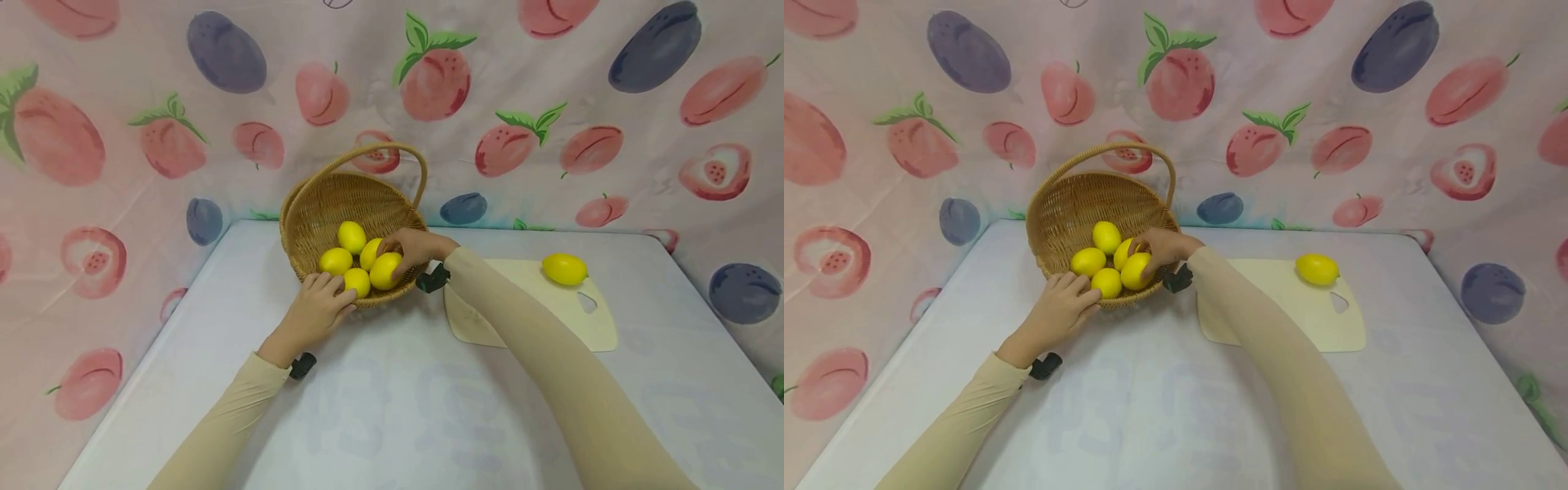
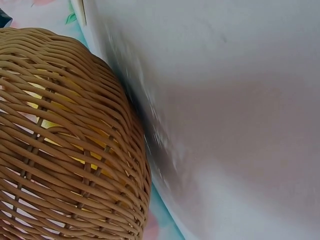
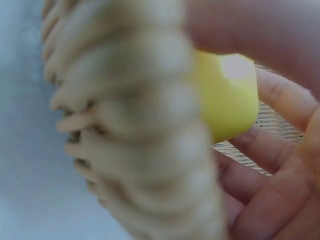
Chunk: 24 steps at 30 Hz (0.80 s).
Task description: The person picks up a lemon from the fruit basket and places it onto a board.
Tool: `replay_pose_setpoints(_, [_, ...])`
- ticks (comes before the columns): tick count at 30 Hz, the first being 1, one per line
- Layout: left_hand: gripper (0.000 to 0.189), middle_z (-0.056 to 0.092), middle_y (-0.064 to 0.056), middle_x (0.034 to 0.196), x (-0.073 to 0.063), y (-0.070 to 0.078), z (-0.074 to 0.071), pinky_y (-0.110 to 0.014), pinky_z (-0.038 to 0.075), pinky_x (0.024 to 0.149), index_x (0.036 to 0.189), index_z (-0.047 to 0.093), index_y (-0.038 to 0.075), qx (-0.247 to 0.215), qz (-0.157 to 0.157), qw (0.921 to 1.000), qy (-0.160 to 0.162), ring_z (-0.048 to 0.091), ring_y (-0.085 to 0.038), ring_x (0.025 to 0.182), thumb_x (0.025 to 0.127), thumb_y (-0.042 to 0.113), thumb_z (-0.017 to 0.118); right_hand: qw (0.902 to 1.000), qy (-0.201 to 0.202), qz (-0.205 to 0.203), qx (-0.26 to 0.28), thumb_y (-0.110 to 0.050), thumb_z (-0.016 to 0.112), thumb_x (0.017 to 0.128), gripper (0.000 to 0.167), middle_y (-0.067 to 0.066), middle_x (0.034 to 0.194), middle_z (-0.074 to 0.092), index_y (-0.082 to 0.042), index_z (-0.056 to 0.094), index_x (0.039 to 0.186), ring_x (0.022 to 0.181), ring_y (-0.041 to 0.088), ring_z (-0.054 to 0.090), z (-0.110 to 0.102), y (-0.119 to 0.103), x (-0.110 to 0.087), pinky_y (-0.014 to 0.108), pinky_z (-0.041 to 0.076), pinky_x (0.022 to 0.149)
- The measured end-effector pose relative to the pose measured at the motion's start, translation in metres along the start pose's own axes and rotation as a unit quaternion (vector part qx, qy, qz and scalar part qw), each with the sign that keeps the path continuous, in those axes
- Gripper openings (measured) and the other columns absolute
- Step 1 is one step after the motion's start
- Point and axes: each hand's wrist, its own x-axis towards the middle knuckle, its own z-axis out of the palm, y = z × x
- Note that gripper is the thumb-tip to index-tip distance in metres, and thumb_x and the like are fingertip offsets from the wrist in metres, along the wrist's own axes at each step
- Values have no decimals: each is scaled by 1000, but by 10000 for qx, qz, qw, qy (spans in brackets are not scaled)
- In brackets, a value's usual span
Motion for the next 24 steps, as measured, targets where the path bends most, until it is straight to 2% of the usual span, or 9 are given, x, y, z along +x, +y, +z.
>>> replay_pose_setpoints(7, [12,46,-5,83,-1,-4,0,-40,32,78,88,54,14,-243,-256,9993,-146,39,-23,81,90,24,60,9970,444,-391,507,-14,76,78,51,11,133,54,-9,56,125,124,26,49,-4,1,1,40,40,103])
replay_pose_setpoints(13, [9,46,-5,84,-2,-8,-2,-42,32,81,90,55,15,-513,-438,9975,-203,40,-22,83,90,23,60,9853,982,-719,1200,-10,74,78,48,11,126,57,-8,56,123,117,26,54,-5,1,1,39,41,103])
replay_pose_setpoints(18, [10,44,-4,83,-2,-9,-1,-42,32,82,89,55,14,-546,-466,9972,-191,40,-22,82,91,23,59,9735,1258,-780,1746,-10,72,80,48,11,129,53,-8,54,124,117,27,53,-6,4,2,40,41,103])
replay_pose_setpoints(24, [11,42,-4,81,-2,-9,-1,-41,31,79,88,54,14,-575,-424,9974,-104,37,-21,80,90,22,60,9667,1372,-712,2038,-11,71,82,51,10,133,51,-8,51,129,118,26,54,-8,5,-2,38,45,99])
